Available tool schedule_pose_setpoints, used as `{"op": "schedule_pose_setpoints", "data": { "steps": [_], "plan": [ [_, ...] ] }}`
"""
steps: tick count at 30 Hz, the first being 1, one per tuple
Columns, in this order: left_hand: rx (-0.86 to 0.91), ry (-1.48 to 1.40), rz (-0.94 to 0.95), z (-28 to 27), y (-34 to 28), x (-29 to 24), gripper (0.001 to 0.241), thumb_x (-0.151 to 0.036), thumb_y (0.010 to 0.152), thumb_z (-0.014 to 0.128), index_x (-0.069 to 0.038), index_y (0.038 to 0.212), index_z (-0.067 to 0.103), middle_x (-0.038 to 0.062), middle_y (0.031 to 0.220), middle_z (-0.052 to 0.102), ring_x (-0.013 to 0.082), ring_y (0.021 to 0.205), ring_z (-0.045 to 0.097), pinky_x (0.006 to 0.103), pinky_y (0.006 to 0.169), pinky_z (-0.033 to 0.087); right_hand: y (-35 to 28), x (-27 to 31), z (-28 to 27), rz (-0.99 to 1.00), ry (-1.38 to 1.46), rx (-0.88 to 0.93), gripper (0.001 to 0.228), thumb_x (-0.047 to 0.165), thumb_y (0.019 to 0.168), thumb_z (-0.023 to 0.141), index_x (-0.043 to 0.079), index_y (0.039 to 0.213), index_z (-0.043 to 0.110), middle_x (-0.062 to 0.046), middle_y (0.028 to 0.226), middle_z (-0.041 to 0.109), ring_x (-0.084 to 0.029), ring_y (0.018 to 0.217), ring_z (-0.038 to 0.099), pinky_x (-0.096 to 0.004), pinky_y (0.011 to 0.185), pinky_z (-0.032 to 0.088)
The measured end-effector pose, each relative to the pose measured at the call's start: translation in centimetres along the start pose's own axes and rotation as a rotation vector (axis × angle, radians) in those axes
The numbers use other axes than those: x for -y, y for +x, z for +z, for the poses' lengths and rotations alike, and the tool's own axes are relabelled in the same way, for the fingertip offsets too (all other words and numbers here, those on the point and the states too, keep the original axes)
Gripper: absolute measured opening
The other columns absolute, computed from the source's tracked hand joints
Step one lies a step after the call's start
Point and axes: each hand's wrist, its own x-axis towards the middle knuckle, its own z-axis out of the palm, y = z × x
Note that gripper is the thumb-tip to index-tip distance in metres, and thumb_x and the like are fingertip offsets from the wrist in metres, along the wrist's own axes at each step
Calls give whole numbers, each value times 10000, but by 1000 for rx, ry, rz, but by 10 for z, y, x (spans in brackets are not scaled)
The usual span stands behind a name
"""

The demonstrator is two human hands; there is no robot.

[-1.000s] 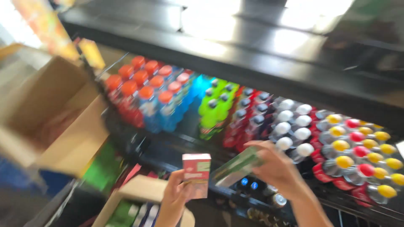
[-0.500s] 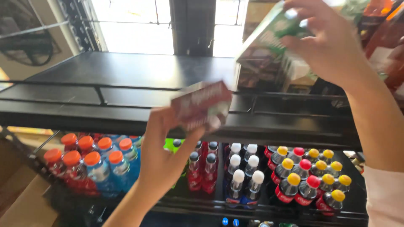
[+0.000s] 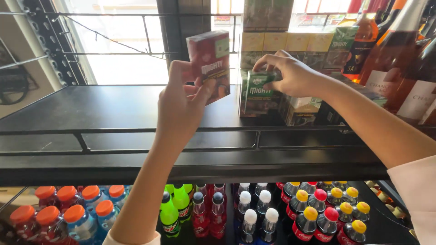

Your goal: The person is taking small boxes of cigarettes or similar items from a larger shipping box and arranging them neatly on a store shelf.

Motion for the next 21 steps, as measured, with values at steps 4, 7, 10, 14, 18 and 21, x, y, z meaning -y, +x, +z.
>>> {"op": "schedule_pose_setpoints", "data": {
  "steps": [4,7,10,14,18,21],
  "plan": [
    [8,-141,-115,-5,-2,1,354,-210,947,732,-77,1177,500,94,1139,740,172,883,806,314,710,660,2,3,8,-75,-67,-36,541,250,797,847,284,1290,629,-54,1107,566,-252,1204,461,-462,1018,403],
    [-13,-142,-66,-5,-5,0,357,-213,964,750,-77,1189,509,94,1143,744,162,913,793,300,760,664,3,1,15,-87,-74,-28,487,233,820,816,281,1273,644,-52,1186,552,-289,1275,428,-475,1040,404],
    [3,-151,-85,-6,-5,-1,339,-226,964,745,-81,1172,521,85,1114,750,163,880,798,297,760,664,6,-5,22,-98,-104,-35,487,259,836,810,268,1289,633,-60,1216,540,-296,1319,411,-492,1089,372],
    [21,-155,-79,-5,-6,0,348,-245,951,749,-90,1169,526,76,1116,741,162,908,795,309,750,673,4,-8,25,-155,-108,-54,500,248,846,801,235,1315,628,-65,1216,541,-290,1308,442,-474,1112,371],
    [18,-121,-69,-6,-8,-3,350,-255,951,752,-95,1168,530,80,1119,746,171,936,796,319,779,678,-1,1,26,-117,-116,-51,500,236,833,805,236,1303,636,-56,1187,521,-255,1292,471,-428,1111,406],
    [22,-95,-61,-6,-9,-3,347,-258,949,751,-98,1163,529,87,1144,750,181,955,793,327,772,678,-5,8,24,-122,-121,-59,510,228,845,793,232,1326,624,-47,1191,501,-248,1279,483,-417,1071,448]
  ]
}}
